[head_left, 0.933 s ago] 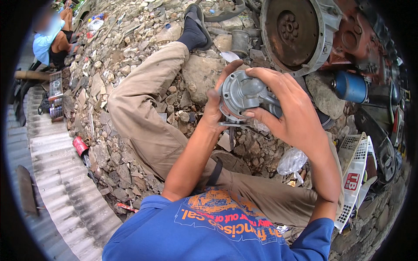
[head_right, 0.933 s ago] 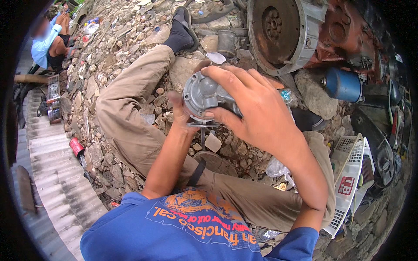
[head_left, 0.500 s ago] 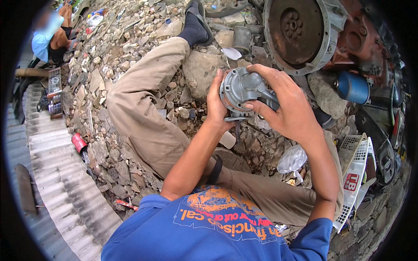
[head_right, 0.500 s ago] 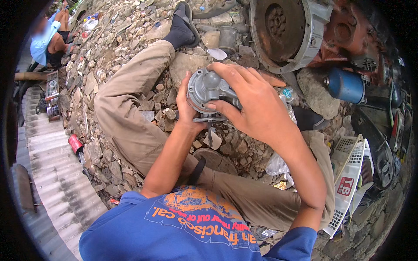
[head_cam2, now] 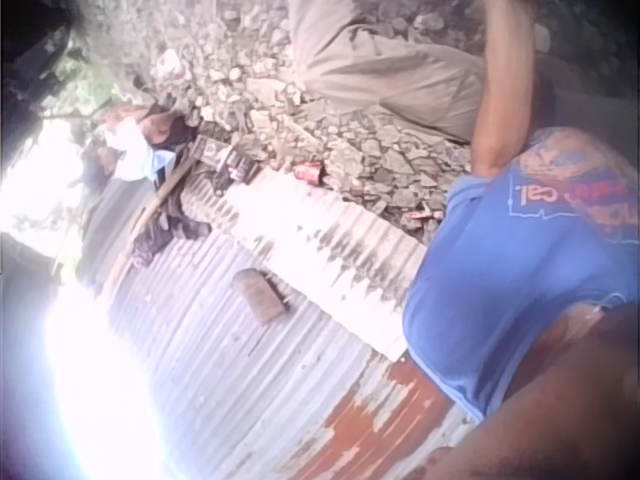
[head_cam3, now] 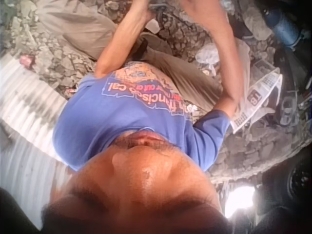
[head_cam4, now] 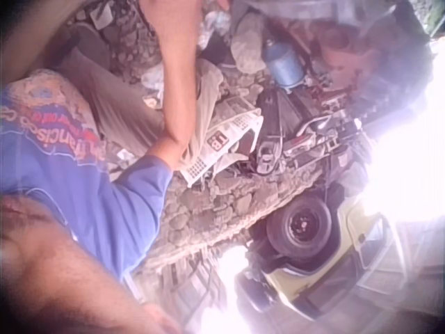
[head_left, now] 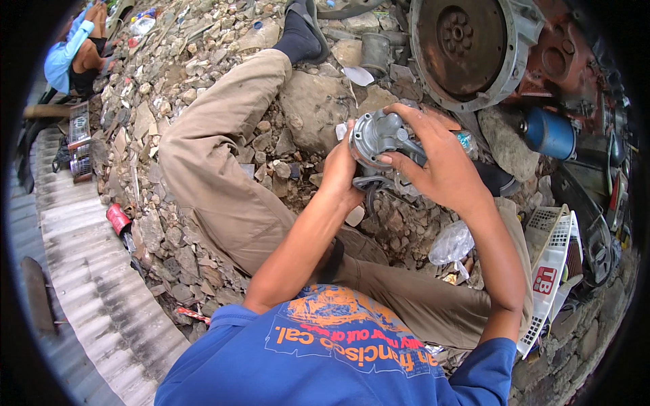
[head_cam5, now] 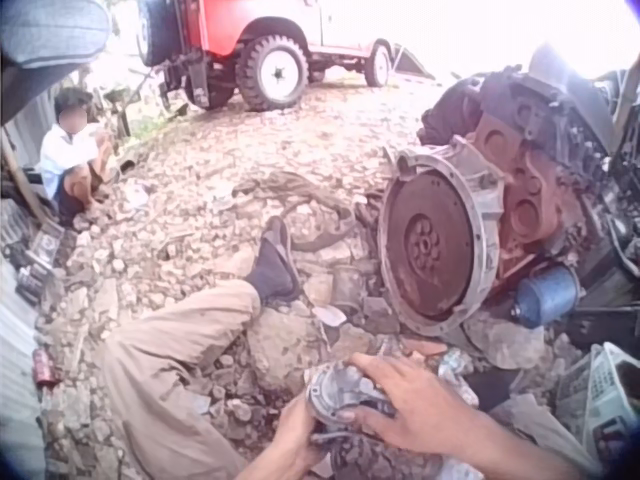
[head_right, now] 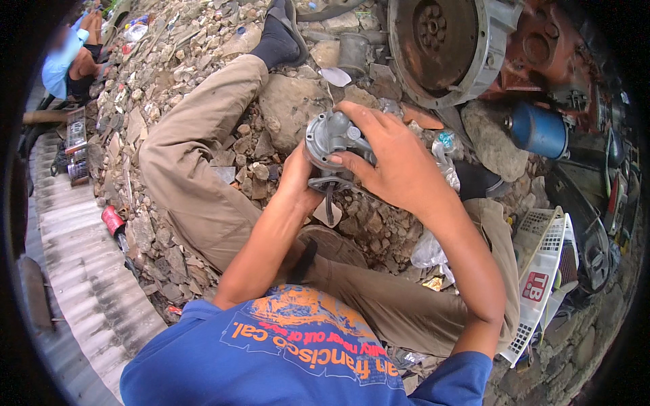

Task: The person sits on a rocky ground and holds a grey mechanical component, likely a water pump housing. They rotate the object in their hands, inspecting its various sides and internal features, and use a small metal tool to probe or adjust specific areas of the component.

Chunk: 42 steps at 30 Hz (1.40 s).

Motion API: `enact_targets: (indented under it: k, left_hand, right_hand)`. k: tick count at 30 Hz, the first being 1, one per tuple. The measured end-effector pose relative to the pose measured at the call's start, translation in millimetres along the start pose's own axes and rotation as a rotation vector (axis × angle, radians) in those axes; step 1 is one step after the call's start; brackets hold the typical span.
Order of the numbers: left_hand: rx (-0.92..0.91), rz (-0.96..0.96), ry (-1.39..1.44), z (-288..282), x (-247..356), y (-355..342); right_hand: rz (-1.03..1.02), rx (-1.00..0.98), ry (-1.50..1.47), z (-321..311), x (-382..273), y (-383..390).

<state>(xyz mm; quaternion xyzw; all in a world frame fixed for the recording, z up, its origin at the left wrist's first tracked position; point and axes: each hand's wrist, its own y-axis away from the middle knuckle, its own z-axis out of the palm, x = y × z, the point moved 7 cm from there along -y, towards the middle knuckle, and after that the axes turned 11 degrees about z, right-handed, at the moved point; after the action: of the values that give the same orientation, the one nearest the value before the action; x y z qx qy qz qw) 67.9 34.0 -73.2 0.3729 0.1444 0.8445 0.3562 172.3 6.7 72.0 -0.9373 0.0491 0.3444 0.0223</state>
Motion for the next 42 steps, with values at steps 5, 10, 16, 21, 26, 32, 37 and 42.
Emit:
enact_targets:
  k: [5, 10, 16, 21, 26, 32, 37, 42]
  left_hand:
    - [-0.107, -0.04, 0.041, 12, 16, 19]
    - [-0.183, 0.154, -0.03, 17, 26, 19]
    - [-0.278, 0.274, 0.04, 24, 36, 21]
    - [-0.222, 0.292, 0.021, 26, 40, 25]
    - [-0.297, 0.362, 0.048, 29, 45, 27]
    - [-0.29, 0.347, 0.058, 26, 43, 27]
    - [-0.247, 0.319, 0.028, 26, 46, 28]
    - [-0.213, 0.334, -0.008, 26, 45, 27]
  right_hand:
    - [-0.045, 0.027, 0.04, 6, -6, 8]
    - [-0.114, 0.098, 0.174, 0, -26, 15]
    - [-0.183, 0.179, 0.255, 0, -43, 26]
    - [-0.153, 0.167, 0.273, -4, -56, 29]
    - [-0.144, 0.158, 0.249, -6, -59, 30]
    - [-0.143, 0.159, 0.269, -3, -58, 29]
    - [-0.139, 0.135, 0.249, -1, -51, 24]
    - [-0.152, 0.125, 0.242, 0, -44, 22]
